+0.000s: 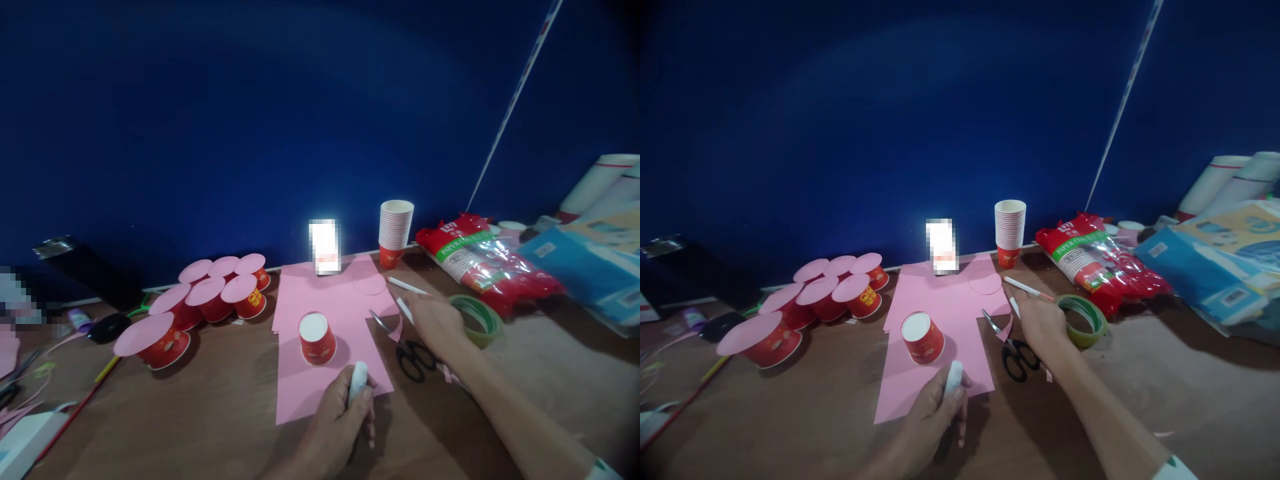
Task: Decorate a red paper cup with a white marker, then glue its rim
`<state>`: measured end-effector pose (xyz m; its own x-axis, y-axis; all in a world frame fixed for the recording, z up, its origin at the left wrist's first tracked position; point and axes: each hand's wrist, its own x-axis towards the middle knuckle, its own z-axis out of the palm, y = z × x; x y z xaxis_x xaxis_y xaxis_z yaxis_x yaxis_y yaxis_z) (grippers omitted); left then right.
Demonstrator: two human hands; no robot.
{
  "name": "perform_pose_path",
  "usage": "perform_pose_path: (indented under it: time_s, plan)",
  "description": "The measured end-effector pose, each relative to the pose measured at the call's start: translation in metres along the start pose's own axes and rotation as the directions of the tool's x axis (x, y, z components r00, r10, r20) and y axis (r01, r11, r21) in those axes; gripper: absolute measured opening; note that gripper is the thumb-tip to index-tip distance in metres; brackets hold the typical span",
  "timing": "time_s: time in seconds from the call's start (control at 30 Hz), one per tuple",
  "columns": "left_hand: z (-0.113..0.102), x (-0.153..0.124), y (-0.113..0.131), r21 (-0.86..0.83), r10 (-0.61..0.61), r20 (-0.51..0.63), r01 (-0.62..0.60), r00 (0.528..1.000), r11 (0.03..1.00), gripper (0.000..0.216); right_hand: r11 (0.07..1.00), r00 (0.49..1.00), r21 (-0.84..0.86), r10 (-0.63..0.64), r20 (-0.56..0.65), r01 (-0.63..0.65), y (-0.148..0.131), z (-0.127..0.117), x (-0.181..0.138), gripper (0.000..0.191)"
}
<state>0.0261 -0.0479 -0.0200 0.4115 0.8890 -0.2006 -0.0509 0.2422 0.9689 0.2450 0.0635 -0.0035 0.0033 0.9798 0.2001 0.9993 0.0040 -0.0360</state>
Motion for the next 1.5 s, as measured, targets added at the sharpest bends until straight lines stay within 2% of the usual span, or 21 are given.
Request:
perform_pose_path:
  time_s: [0.17,0.3,0.37,0.43,0.5,0.57,0.6,0.63,0.73,0.87,0.93,1.0,1.1,1.17,1.23,1.3,1.4,1.5]
  plan:
    - [-0.001,0.001,-0.006,-0.036,0.025,0.006,-0.025,1.0,0.999,0.036,0.996,0.999,-0.087,-0.025,0.034,0.027,-0.002,-0.008,-0.001,0.026]
    - [0.0,0.002,-0.005,-0.049,0.042,-0.003,-0.042,0.999,0.998,0.035,0.994,0.997,-0.075,-0.075,-0.007,0.075,0.0,-0.006,0.0,0.033]
    - [0.001,0.002,-0.004,-0.054,0.043,-0.019,-0.044,0.999,0.998,0.036,0.995,0.99,-0.023,-0.094,-0.102,0.092,-0.002,-0.005,0.0,0.036]
    - [0.002,0.001,-0.003,-0.058,0.057,-0.044,-0.059,0.997,0.997,0.038,0.982,0.957,0.103,-0.126,-0.26,0.157,-0.008,-0.004,-0.004,0.033]
    - [0.003,-0.001,-0.004,-0.051,0.098,-0.087,-0.103,0.991,0.993,0.038,0.92,0.888,0.251,-0.175,-0.425,0.301,-0.019,-0.003,-0.011,0.028]
    - [0.003,-0.004,-0.004,-0.02,0.17,-0.174,-0.176,0.97,0.984,0.036,0.812,0.8,0.336,-0.243,-0.549,0.477,-0.034,-0.003,-0.024,0.025]
    - [0.003,-0.007,-0.005,0.007,0.211,-0.239,-0.216,0.948,0.976,0.035,0.759,0.756,0.353,-0.267,-0.597,0.547,-0.041,-0.004,-0.031,0.022]
    - [0.002,-0.01,-0.005,0.04,0.263,-0.301,-0.263,0.917,0.964,0.035,0.712,0.737,0.362,-0.319,-0.596,0.602,-0.049,-0.005,-0.039,0.022]
    - [-0.003,-0.016,-0.006,0.182,0.388,-0.473,-0.343,0.791,0.922,0.032,0.581,0.679,0.386,-0.457,-0.574,0.717,-0.065,-0.005,-0.06,0.02]
    - [-0.011,-0.018,-0.014,0.383,0.645,-0.454,-0.519,0.614,0.764,0.032,0.417,0.613,0.449,-0.55,-0.567,0.79,-0.074,0.003,-0.076,0.013]
    - [-0.01,-0.018,-0.019,0.386,0.649,-0.479,-0.522,0.592,0.761,0.035,0.384,0.589,0.452,-0.608,-0.532,0.805,-0.075,0.006,-0.079,0.01]
    - [-0.005,-0.019,-0.021,0.316,0.583,-0.509,-0.493,0.633,0.811,0.041,0.343,0.538,0.431,-0.679,-0.5,0.834,-0.076,0.003,-0.081,0.012]
    - [0.004,-0.026,-0.017,0.203,0.444,-0.53,-0.4,0.722,0.893,0.048,0.266,0.416,0.345,-0.76,-0.499,0.9,-0.076,-0.009,-0.084,0.018]
    - [0.006,-0.031,-0.012,0.147,0.355,-0.523,-0.328,0.774,0.933,0.048,0.232,0.344,0.267,-0.768,-0.541,0.936,-0.076,-0.017,-0.085,0.023]
    - [0.005,-0.034,-0.009,0.1,0.287,-0.477,-0.273,0.831,0.957,0.048,0.229,0.324,0.234,-0.753,-0.573,0.945,-0.077,-0.02,-0.086,0.028]
    - [0.001,-0.034,-0.008,0.082,0.266,-0.419,-0.256,0.868,0.963,0.049,0.23,0.321,0.225,-0.714,-0.622,0.947,-0.079,-0.018,-0.085,0.033]
    - [-0.009,-0.027,-0.014,0.095,0.335,-0.332,-0.322,0.882,0.942,0.049,0.246,0.309,0.192,-0.66,-0.685,0.95,-0.083,-0.012,-0.083,0.037]
    - [-0.019,-0.019,-0.021,0.078,0.365,-0.214,-0.357,0.906,0.931,0.048,0.273,0.319,0.179,-0.657,-0.683,0.945,-0.086,-0.01,-0.081,0.038]
